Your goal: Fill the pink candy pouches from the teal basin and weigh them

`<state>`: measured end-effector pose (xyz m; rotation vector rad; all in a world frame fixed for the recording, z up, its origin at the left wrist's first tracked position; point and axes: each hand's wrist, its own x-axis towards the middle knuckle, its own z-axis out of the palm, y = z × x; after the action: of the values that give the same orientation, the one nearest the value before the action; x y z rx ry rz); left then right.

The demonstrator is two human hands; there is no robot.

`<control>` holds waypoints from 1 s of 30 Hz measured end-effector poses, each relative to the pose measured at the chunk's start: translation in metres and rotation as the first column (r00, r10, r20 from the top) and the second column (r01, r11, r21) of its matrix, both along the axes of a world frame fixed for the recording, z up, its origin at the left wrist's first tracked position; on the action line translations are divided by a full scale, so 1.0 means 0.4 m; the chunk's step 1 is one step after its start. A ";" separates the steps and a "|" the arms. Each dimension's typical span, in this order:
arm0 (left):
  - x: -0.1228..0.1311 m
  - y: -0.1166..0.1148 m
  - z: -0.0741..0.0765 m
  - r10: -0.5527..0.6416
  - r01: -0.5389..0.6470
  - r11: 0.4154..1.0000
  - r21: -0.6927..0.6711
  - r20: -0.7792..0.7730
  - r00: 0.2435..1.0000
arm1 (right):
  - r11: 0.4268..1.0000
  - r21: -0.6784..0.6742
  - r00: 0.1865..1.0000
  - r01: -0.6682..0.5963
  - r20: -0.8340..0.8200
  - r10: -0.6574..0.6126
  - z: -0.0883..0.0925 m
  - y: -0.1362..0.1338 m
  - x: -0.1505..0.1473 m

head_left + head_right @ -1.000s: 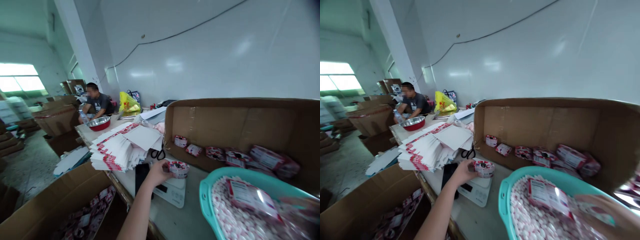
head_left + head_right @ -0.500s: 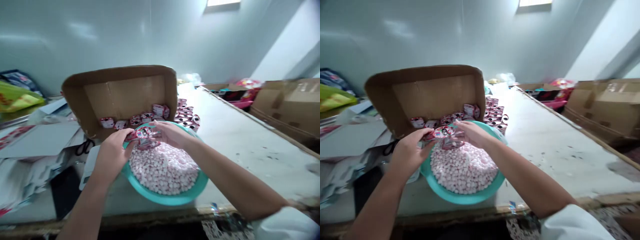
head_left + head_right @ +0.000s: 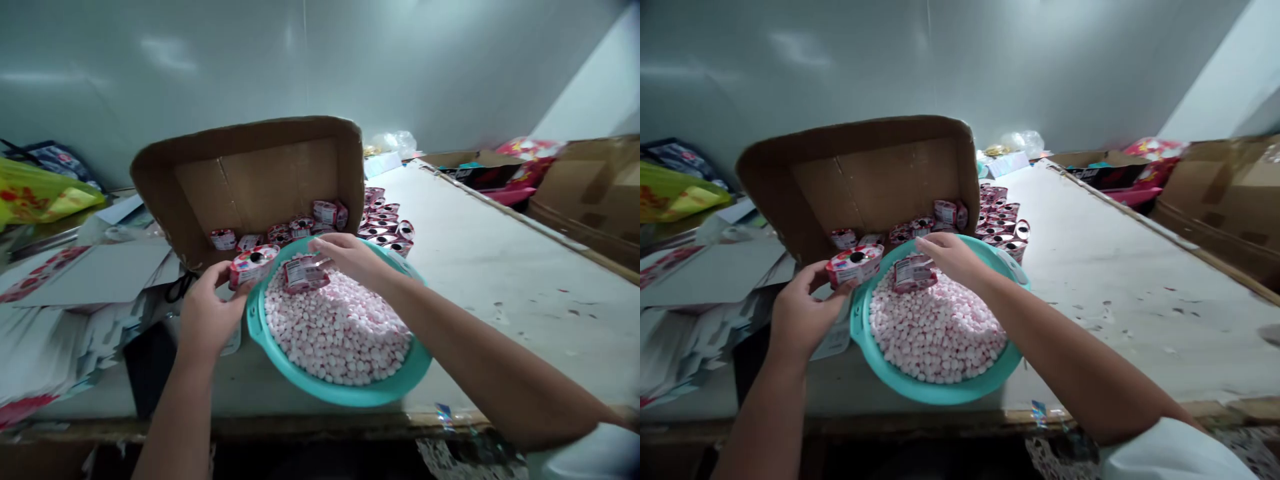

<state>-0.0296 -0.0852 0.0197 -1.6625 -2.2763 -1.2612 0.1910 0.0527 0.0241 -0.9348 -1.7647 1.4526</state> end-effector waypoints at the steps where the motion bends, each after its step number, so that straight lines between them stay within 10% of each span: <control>1: -0.026 -0.011 -0.006 0.057 -0.057 0.998 0.001 0.030 0.998 | 0.988 0.152 0.993 0.042 0.099 -0.058 -0.004 0.003 0.002; 4: -0.127 -0.036 -0.036 0.168 -0.167 0.986 -0.027 0.084 0.982 | 0.914 0.403 0.950 0.049 0.263 -0.167 -0.014 0.010 0.007; 11: -0.341 -0.038 -0.172 -0.027 0.022 1.000 0.016 0.485 0.874 | 0.924 0.377 0.910 -0.055 0.400 -0.109 -0.016 0.002 -0.003; 19: -0.397 -0.067 -0.227 -0.067 0.048 0.998 0.048 0.600 0.797 | 0.942 0.331 0.844 -0.052 0.518 -0.135 -0.046 0.031 0.012; 30: -0.414 -0.082 -0.239 -0.041 -0.371 0.833 0.410 0.714 0.699 | 0.884 0.396 0.739 -0.249 0.668 -0.091 -0.078 0.044 0.015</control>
<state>-0.1953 -0.1179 -0.0761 -0.8007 -1.9648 -2.5008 0.1972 0.0704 -0.0072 -1.2115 -2.5602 0.6656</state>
